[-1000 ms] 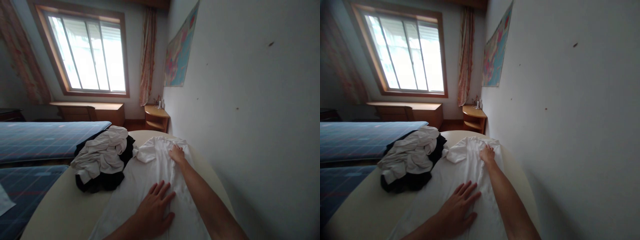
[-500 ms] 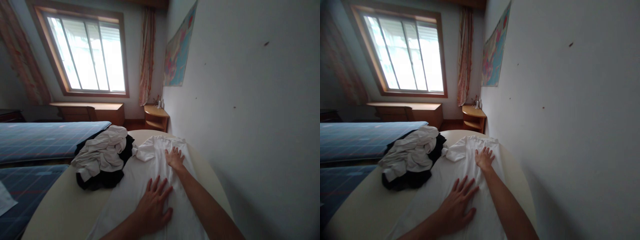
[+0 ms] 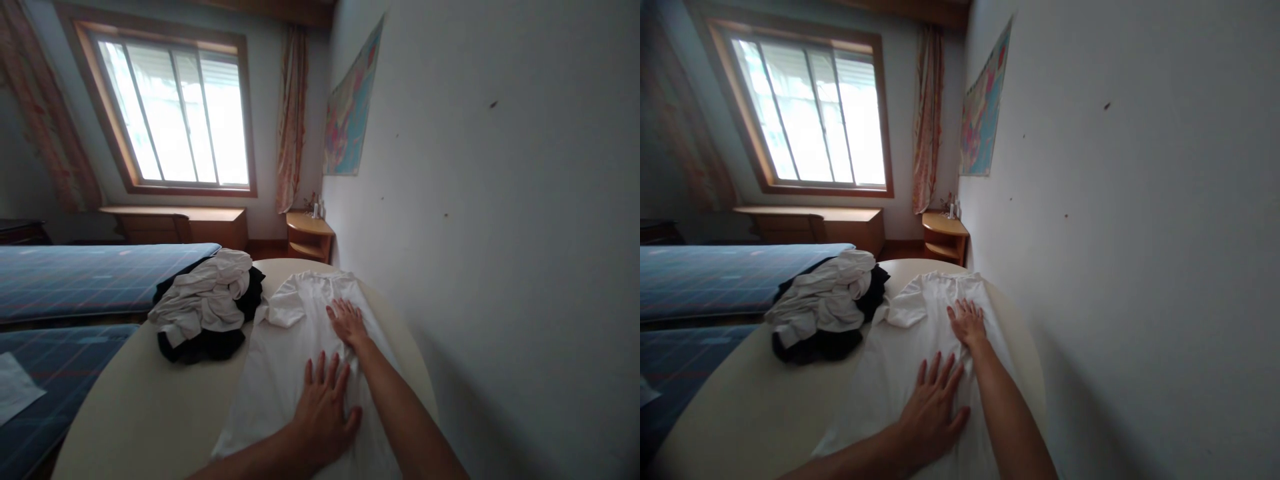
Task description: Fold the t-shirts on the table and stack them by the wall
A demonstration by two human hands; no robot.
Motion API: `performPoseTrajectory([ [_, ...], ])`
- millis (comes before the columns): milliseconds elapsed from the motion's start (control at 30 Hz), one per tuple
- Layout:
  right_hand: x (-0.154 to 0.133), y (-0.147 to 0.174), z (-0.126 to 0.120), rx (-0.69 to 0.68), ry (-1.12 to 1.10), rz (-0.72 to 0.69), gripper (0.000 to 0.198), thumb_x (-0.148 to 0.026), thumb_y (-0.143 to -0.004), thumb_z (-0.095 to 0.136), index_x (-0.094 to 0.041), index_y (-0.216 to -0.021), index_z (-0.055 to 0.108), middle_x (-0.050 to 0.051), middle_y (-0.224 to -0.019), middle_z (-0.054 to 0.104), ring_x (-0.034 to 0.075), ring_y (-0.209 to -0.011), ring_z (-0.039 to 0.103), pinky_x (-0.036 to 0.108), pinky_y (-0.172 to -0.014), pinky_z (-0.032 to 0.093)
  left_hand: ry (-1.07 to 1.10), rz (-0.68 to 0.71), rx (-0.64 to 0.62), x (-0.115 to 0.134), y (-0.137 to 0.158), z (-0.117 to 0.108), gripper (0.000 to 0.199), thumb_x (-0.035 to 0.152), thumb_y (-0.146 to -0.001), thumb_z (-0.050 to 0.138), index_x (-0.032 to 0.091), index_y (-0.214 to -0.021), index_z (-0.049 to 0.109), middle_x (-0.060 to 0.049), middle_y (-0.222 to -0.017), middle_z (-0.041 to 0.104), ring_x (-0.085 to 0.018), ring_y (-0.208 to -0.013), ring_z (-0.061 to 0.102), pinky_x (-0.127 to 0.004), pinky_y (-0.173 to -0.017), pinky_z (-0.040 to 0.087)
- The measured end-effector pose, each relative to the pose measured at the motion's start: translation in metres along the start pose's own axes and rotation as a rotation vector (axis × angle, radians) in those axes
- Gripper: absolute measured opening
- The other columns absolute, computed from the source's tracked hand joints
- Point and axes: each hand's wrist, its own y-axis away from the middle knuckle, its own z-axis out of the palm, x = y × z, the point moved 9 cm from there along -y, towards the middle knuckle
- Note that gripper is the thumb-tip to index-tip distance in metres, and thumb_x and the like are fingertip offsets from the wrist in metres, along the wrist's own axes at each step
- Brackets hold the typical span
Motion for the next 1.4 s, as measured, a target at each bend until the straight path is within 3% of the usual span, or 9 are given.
performPoseTrajectory([
  [100,0.007,0.001,-0.005,-0.022,0.001,-0.052,0.069,-0.061,-0.101,0.013,-0.023,-0.156,0.031,0.004,-0.164,0.023,0.023,-0.152,0.014,0.047,-0.122,0.007,0.074,0.039,-0.039,0.014,-0.003,0.005,0.075,0.056,-0.092,0.043,0.019,-0.156,0.03,-0.009,-0.165,0.02,-0.035,-0.152,0.005,-0.058,-0.123,0.008],
  [167,0.008,0.002,-0.007,-0.03,0.011,-0.069,0.071,-0.063,-0.1,0.013,-0.023,-0.156,0.029,0.004,-0.164,0.022,0.023,-0.152,0.014,0.046,-0.122,0.007,0.075,0.041,-0.011,0.009,-0.006,-0.007,0.068,0.049,-0.092,0.047,0.017,-0.152,0.038,-0.01,-0.163,0.026,-0.032,-0.152,0.014,-0.051,-0.123,0.018],
  [400,-0.001,0.001,-0.004,0.022,0.022,0.04,0.08,-0.07,-0.096,0.021,-0.018,-0.154,0.034,0.008,-0.163,0.024,0.03,-0.151,0.015,0.054,-0.12,0.006,-0.259,-0.119,0.348,-0.096,-0.016,-0.107,0.063,0.016,-0.083,0.054,0.021,-0.146,0.046,-0.009,-0.162,0.03,-0.031,-0.151,0.02,-0.051,-0.121,0.021],
  [567,-0.008,0.005,-0.006,0.128,0.004,0.026,0.082,-0.072,-0.095,0.022,-0.015,-0.152,0.04,0.012,-0.161,0.029,0.031,-0.15,0.018,0.053,-0.12,0.007,-0.336,-0.1,0.495,-0.144,-0.018,-0.131,0.035,0.013,-0.086,0.05,0.02,-0.115,0.067,-0.01,-0.125,0.068,-0.03,-0.138,0.044,-0.052,-0.119,0.024],
  [700,-0.01,0.006,-0.008,0.121,-0.017,-0.027,0.07,-0.066,-0.098,0.022,-0.022,-0.147,0.047,0.008,-0.16,0.034,0.028,-0.149,0.021,0.055,-0.12,0.006,-0.225,-0.146,0.727,-0.162,-0.008,-0.152,0.024,0.027,-0.094,0.045,0.019,-0.091,0.067,-0.01,-0.099,0.073,-0.026,-0.105,0.065,-0.047,-0.109,0.038],
  [800,-0.016,0.005,-0.011,0.143,-0.029,-0.064,0.06,-0.057,-0.101,0.025,-0.024,-0.141,0.053,0.005,-0.157,0.039,0.026,-0.148,0.023,0.055,-0.12,0.006,-0.048,-0.265,0.89,-0.182,0.005,-0.173,0.032,0.039,-0.096,0.042,0.019,-0.092,0.066,-0.009,-0.09,0.072,-0.024,-0.087,0.068,-0.036,-0.088,0.05],
  [900,-0.023,0.005,-0.01,0.143,-0.044,-0.098,0.054,-0.052,-0.102,0.027,-0.025,-0.14,0.054,0.004,-0.155,0.042,0.024,-0.148,0.026,0.053,-0.121,0.008,0.093,-0.364,0.981,-0.197,0.014,-0.189,0.036,0.043,-0.095,0.041,0.018,-0.097,0.067,-0.009,-0.091,0.073,-0.024,-0.088,0.068,-0.033,-0.081,0.051],
  [1167,-0.026,0.007,-0.001,0.057,-0.001,-0.131,0.055,-0.051,-0.099,0.035,-0.028,-0.147,0.046,0.003,-0.159,0.037,0.024,-0.148,0.026,0.05,-0.12,0.011,0.155,-0.31,1.092,-0.192,0.022,-0.232,0.04,0.042,-0.094,0.042,0.016,-0.104,0.07,-0.011,-0.106,0.075,-0.025,-0.098,0.068,-0.034,-0.091,0.049],
  [1400,-0.022,0.005,0.005,0.02,0.081,-0.088,0.063,-0.063,-0.097,0.033,-0.033,-0.153,0.037,0.002,-0.163,0.026,0.032,-0.151,0.013,0.052,-0.12,0.011,0.355,-0.384,1.029,-0.221,0.017,-0.225,0.041,0.031,-0.096,0.039,0.018,-0.124,0.066,-0.01,-0.123,0.071,-0.026,-0.114,0.065,-0.039,-0.1,0.049],
])
